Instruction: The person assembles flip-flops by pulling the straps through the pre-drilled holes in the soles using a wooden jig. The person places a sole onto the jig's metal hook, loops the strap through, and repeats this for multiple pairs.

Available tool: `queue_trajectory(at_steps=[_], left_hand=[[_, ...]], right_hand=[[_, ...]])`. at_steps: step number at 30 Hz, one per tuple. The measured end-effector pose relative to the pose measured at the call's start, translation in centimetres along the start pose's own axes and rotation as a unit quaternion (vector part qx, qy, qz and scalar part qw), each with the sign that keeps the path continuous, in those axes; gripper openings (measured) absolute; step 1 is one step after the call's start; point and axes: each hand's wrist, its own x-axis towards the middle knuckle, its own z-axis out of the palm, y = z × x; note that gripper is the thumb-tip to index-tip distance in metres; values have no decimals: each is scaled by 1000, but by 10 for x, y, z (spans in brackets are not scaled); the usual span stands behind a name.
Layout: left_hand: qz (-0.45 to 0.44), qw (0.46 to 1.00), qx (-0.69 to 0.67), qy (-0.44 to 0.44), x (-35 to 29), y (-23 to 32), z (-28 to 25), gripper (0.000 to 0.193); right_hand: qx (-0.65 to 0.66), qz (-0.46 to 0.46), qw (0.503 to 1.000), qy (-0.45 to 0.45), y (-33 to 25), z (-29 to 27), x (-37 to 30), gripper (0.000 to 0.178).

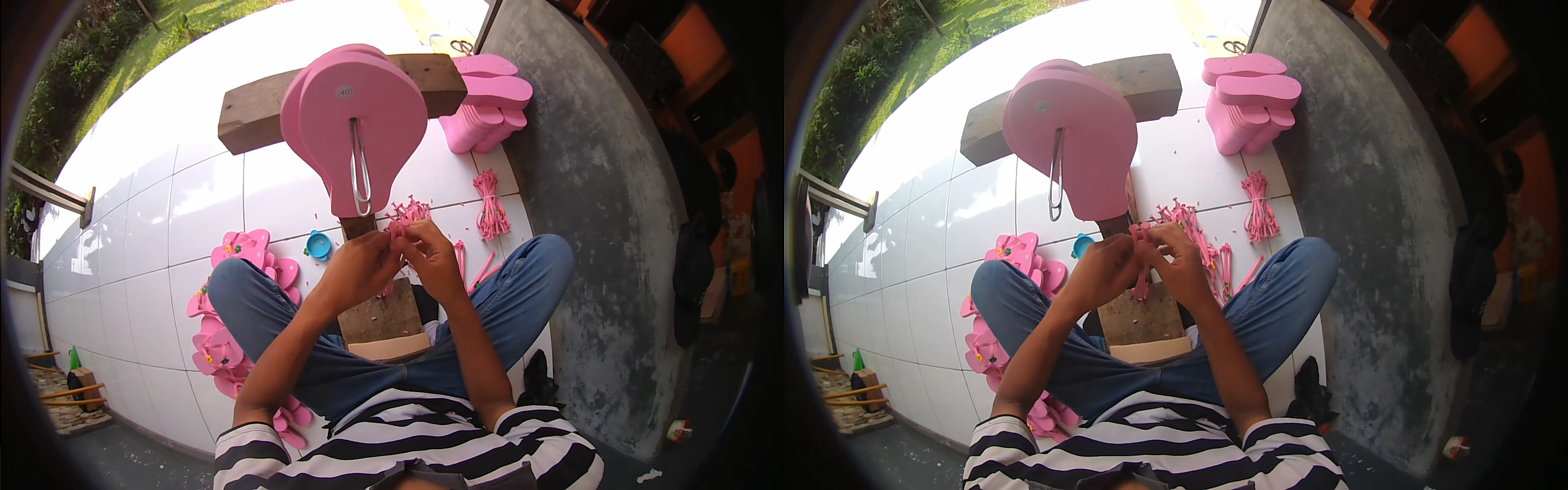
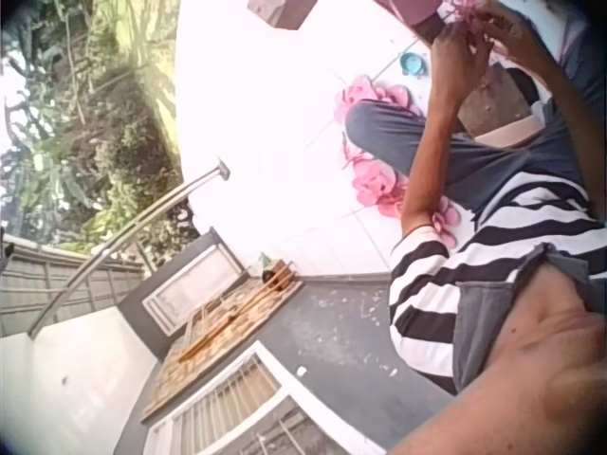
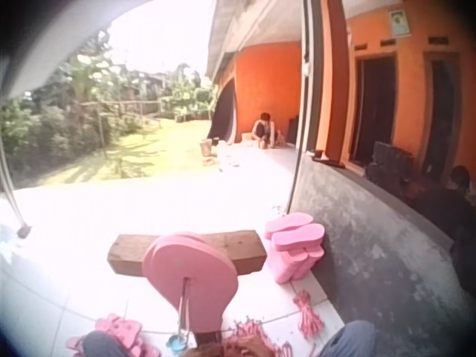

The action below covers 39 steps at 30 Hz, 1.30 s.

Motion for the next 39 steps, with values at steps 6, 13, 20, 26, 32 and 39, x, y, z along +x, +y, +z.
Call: queue_trajectory(at_steps=[6, 13, 20, 26, 32, 39], left_hand=[[126, 983, 57, 120, 1, -8, -6, 17], [-127, 829, -519, -165, -23, 6, -14, 27], [12, 954, -259, -152, -36, 8, -16, 39], [71, 954, -127, -261, -77, 36, -45, 33], [125, 949, -85, -278, -116, 72, -54, 29], [-35, 967, -237, 83, -175, 26, -148, 31]], right_hand=[[102, 53, 993, 0, -3, -5, -3, 16], [280, 181, 936, -111, -43, -11, -13, 22], [177, 245, 936, -179, -59, -35, -44, 21], [-142, 117, 906, -382, -118, -47, -53, 21], [-144, 47, 849, -507, -166, -51, -62, 19], [-71, 146, 982, -100, -201, -165, -85, 16]])
